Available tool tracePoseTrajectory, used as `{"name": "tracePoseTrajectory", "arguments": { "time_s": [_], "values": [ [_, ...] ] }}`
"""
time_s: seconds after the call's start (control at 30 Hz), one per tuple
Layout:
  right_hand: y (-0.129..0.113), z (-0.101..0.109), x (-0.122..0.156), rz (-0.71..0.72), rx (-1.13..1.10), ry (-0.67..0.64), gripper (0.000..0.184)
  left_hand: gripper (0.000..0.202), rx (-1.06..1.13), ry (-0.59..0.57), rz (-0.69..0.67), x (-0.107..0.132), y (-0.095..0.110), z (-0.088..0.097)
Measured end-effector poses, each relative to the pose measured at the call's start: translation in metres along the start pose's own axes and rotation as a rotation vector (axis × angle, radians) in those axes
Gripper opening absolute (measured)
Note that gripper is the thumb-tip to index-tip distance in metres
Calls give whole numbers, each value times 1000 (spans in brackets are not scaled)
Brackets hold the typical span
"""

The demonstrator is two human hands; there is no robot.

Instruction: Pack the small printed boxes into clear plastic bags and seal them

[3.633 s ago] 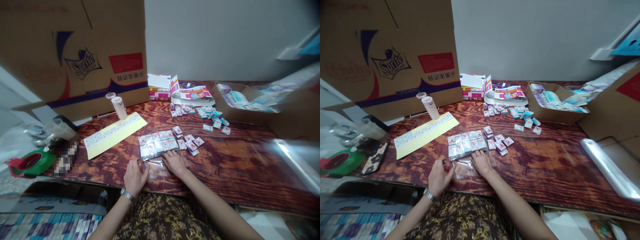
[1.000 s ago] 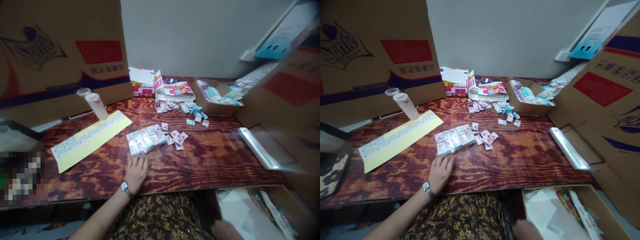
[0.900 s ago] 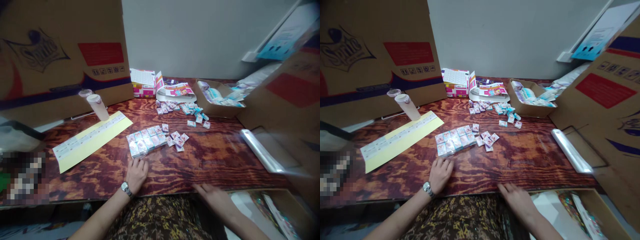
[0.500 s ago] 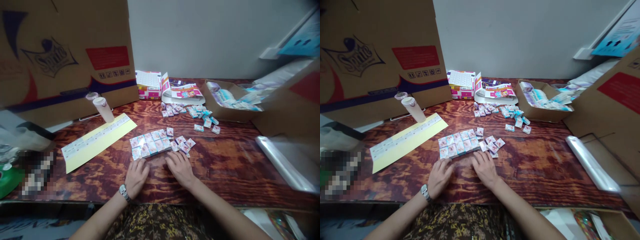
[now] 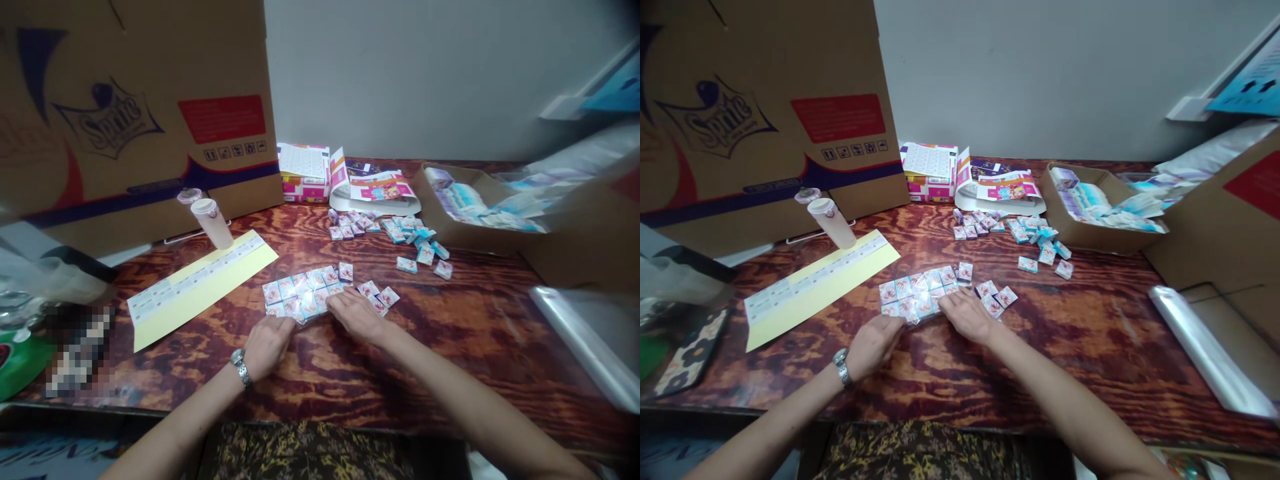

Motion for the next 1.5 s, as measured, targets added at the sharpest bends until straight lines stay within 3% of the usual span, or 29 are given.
{"name": "tracePoseTrajectory", "arguments": {
  "time_s": [0.1, 0.23, 0.4, 0.57, 0.73, 0.93, 1.07, 1.13, 1.23, 1.27, 1.3, 1.37, 1.4, 1.5],
  "values": [
    [7, -3, -7, -45, 12, -145, 21, 21, 38, -122, 85, -11, -12, -3],
    [15, -5, -13, -122, 8, -241, 22, 23, 198, -245, 176, -27, -25, -1],
    [24, -12, -20, -182, 2, -330, 22, 23, 357, -337, 188, -50, -39, -1],
    [33, -19, -29, -245, -26, -428, 23, 23, 555, -467, 218, -63, -51, -15],
    [41, -24, -40, -277, -40, -464, 23, 24, 755, -603, 283, -68, -54, -29],
    [43, -29, -55, -220, -52, -455, 22, 16, 845, -623, 348, -72, -57, -30],
    [44, -34, -59, -216, -69, -500, 24, 15, 825, -583, 411, -74, -67, -25],
    [45, -35, -60, -217, -78, -511, 23, 14, 772, -508, 459, -72, -72, -14],
    [48, -35, -60, -223, -90, -510, 24, 16, 524, -157, 439, -60, -65, 21],
    [49, -36, -60, -227, -94, -511, 25, 19, 400, -16, 364, -52, -51, 33],
    [49, -36, -60, -231, -97, -511, 25, 21, 326, 34, 216, -44, -27, 35],
    [50, -36, -60, -239, -102, -509, 26, 26, 245, 51, -85, -26, 21, 23],
    [50, -37, -60, -244, -104, -506, 26, 32, 170, 68, -164, -19, 37, 12],
    [49, -37, -63, -260, -114, -491, 28, 42, -47, 120, -165, -21, 48, -24]
  ]
}}
Point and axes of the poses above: each hand's wrist, its own x-axis away from the middle knuckle, its own z-axis out of the back of the hand, y = z × x, the point moved 8 cm from there along -x, towards the middle knuckle, and after that the axes turned 9 degrees about z, right-handed, at the moved point
